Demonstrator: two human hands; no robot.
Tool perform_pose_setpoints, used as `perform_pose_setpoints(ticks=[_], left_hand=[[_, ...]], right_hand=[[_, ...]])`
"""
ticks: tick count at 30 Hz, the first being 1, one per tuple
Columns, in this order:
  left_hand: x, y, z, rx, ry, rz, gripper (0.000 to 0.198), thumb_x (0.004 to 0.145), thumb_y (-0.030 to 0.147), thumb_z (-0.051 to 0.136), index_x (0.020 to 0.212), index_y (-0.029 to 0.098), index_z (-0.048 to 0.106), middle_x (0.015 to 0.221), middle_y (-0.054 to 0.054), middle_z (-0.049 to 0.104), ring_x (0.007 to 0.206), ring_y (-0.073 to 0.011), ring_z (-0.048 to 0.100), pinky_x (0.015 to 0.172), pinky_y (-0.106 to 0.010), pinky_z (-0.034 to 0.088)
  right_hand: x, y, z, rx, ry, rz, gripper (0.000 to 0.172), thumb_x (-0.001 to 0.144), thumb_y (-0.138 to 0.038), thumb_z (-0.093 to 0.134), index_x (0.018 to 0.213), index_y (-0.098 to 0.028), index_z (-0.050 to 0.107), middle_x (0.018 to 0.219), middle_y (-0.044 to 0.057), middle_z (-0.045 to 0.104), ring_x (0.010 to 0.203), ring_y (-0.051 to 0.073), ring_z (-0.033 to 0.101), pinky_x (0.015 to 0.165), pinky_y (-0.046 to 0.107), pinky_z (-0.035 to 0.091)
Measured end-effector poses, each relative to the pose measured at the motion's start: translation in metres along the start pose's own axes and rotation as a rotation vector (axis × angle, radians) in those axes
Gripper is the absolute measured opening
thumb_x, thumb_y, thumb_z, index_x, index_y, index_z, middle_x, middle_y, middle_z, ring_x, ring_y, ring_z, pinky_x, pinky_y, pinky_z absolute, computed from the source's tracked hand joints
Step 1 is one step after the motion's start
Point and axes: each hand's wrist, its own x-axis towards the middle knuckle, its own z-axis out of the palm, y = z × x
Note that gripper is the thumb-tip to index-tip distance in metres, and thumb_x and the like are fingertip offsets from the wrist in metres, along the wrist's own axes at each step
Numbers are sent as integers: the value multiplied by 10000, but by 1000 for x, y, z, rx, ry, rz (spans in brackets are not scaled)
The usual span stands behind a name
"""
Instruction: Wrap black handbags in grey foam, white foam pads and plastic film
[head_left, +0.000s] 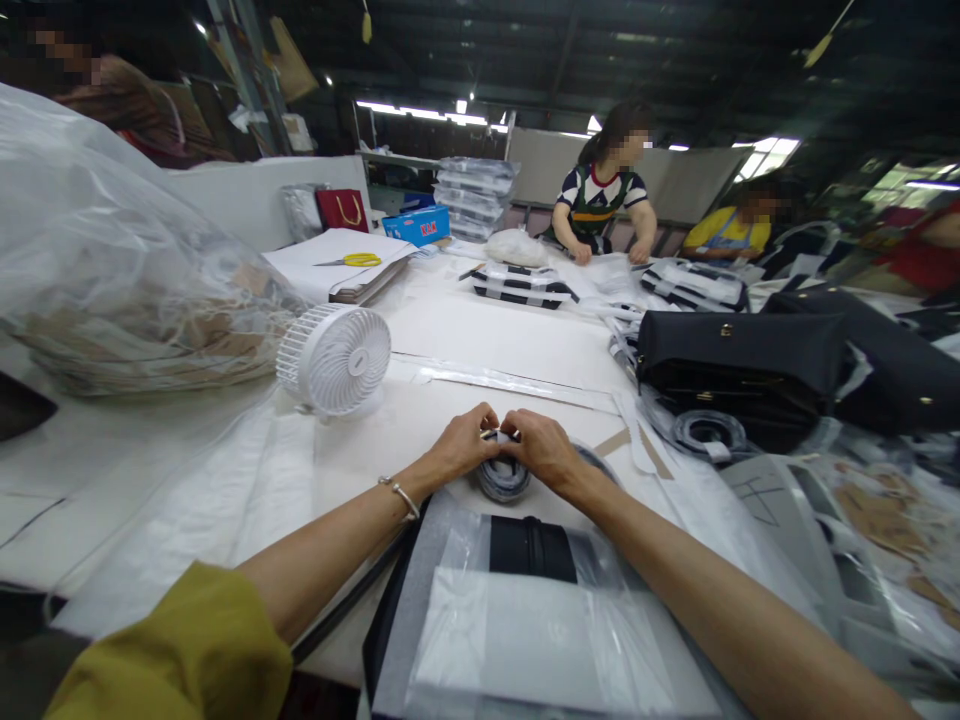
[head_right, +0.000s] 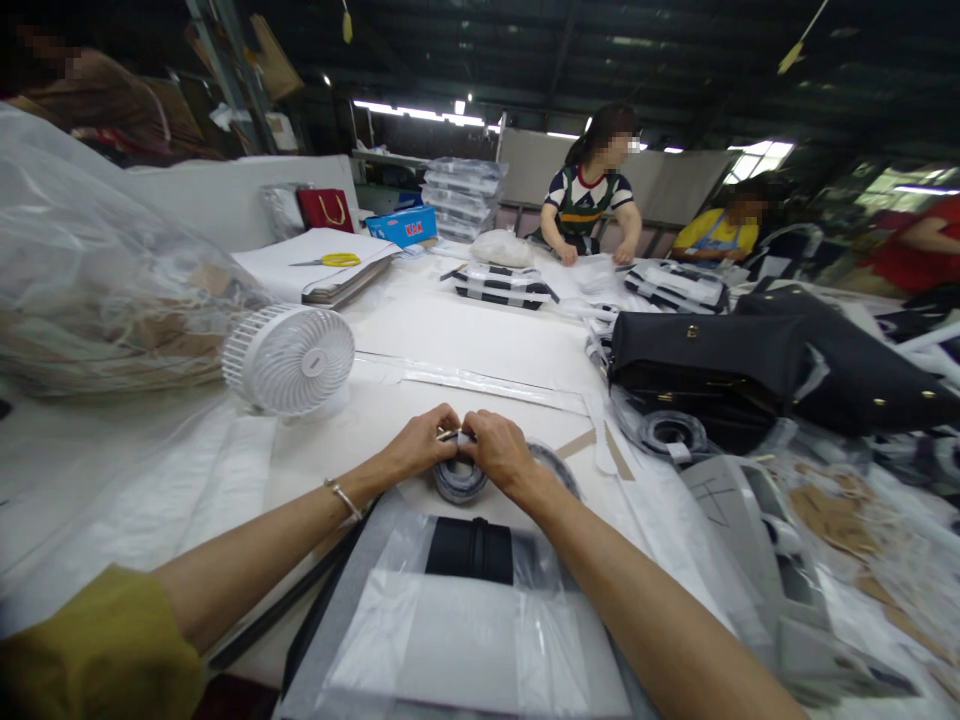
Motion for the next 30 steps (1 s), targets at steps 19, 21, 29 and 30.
perform_pose_setpoints(ticks=[19, 21, 29, 30], left_hand=[[2, -9, 1, -154, 16, 10, 153, 672, 242, 683, 821, 208, 674, 806, 24, 694, 752, -149, 622, 705, -240, 473], [1, -7, 0, -160, 2, 0, 171, 662, 293, 697, 807, 207, 669, 751, 27, 677, 698, -150, 607, 656, -242, 462], [3, -3, -6, -210, -59, 21, 352, 610, 514, 733, 755, 207, 638, 654, 24, 646, 621, -183, 582, 570, -262, 411], [5, -4, -7, -201, -62, 12, 373, 595, 530, 739, 758, 208, 645, 662, 21, 655, 631, -190, 589, 579, -266, 412]], right_hand=[[-20, 0, -14, 17, 95, -153, 60, 844, -165, 708, 896, -194, 701, 892, 46, 726, 865, 193, 665, 794, 282, 494], [-40, 9, -47, 88, 193, -136, 86, 866, -198, 685, 947, -208, 712, 971, 50, 742, 935, 199, 676, 864, 299, 495], [-222, 87, -172, 77, 568, 682, 206, 790, -384, 647, 849, -224, 761, 840, 36, 757, 807, 233, 675, 774, 324, 494], [-243, 98, -175, 113, 572, 785, 207, 763, -388, 662, 812, -214, 761, 801, 35, 750, 787, 233, 670, 755, 320, 491]])
